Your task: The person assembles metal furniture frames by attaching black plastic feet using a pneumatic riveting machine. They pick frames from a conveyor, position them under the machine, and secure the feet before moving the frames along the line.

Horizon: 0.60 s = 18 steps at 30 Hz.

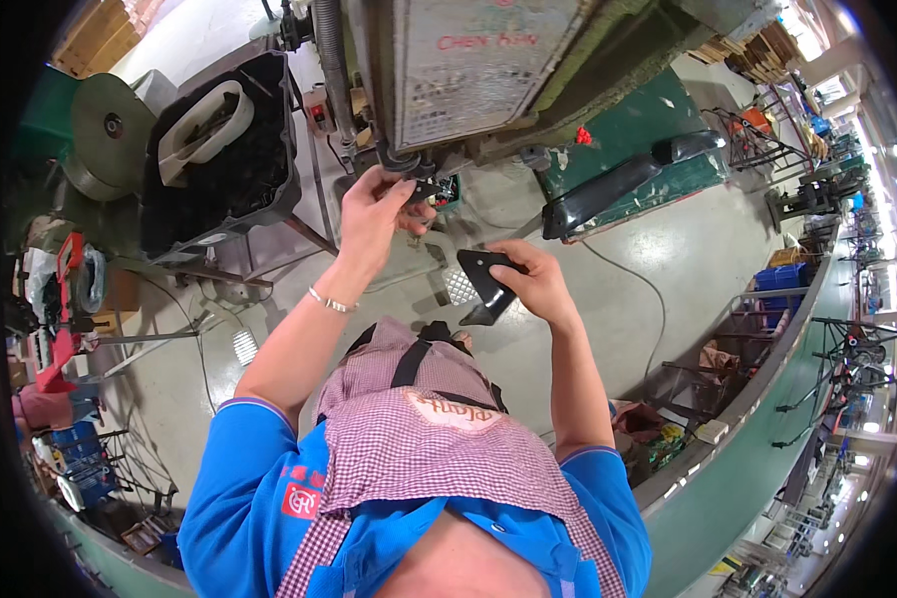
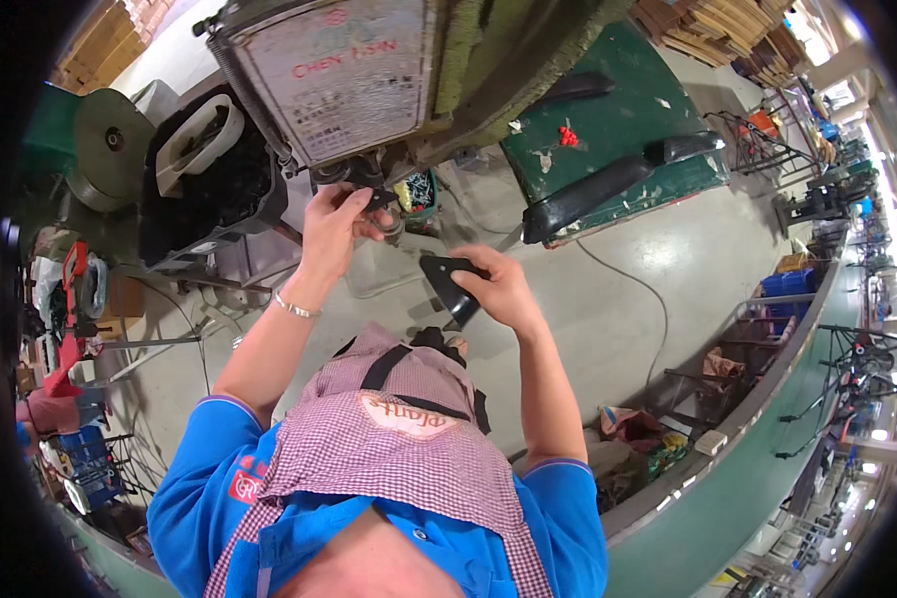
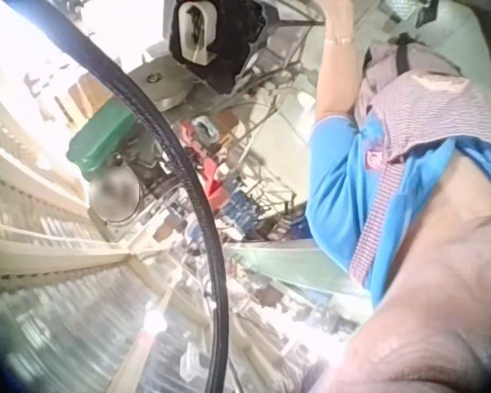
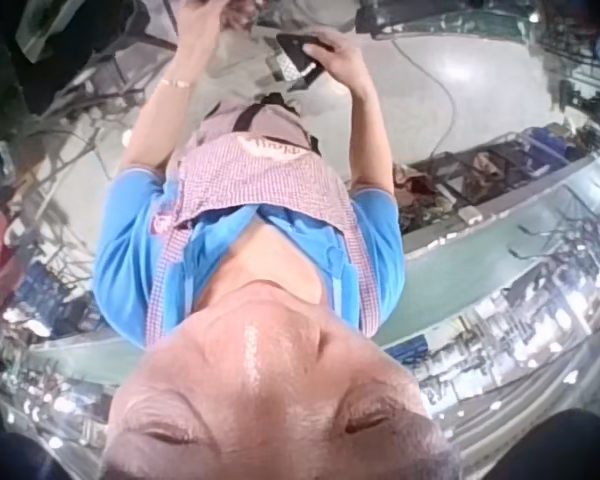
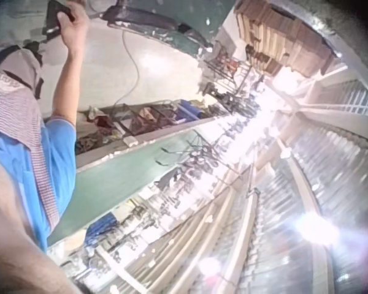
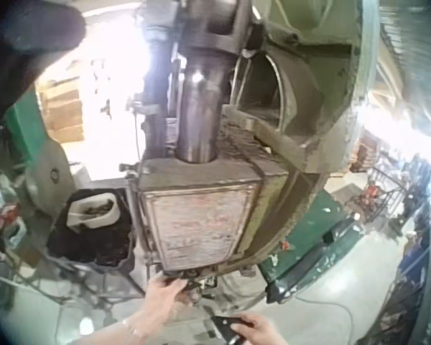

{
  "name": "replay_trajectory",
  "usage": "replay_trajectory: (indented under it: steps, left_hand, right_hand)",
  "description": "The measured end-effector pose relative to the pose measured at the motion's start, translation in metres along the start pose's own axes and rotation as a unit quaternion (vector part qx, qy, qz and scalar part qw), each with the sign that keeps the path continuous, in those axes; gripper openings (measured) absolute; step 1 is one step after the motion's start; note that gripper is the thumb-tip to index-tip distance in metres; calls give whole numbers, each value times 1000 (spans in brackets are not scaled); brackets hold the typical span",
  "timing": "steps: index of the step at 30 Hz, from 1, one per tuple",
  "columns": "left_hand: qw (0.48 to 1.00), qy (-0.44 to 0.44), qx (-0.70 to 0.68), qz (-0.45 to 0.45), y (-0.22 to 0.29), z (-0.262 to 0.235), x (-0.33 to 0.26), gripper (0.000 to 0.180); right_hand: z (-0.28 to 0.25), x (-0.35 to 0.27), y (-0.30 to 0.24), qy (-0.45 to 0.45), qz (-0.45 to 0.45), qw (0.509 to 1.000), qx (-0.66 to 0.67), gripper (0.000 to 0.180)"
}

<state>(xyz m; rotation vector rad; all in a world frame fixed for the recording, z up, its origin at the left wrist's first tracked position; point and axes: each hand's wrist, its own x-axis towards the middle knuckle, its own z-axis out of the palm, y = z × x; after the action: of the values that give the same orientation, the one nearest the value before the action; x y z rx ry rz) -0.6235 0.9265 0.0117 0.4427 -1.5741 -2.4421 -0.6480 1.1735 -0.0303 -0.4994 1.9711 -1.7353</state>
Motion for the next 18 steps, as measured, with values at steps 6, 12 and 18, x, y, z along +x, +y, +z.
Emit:
replay_trajectory:
  steps: [6,12,18]
  left_hand:
    - [993,17,29,-117,-30,-20,24,9]
    - [993,-2,47,-110,-46,-29,35,7]
    - [994,4,-6,-105,-47,-29,32,13]
  right_hand:
    - [41,31,-45,24,-67,997,4,29]
    - [69,76,-46,118,-74,990,1,22]
    - [68,87,-42,164,-109,968,-156,23]
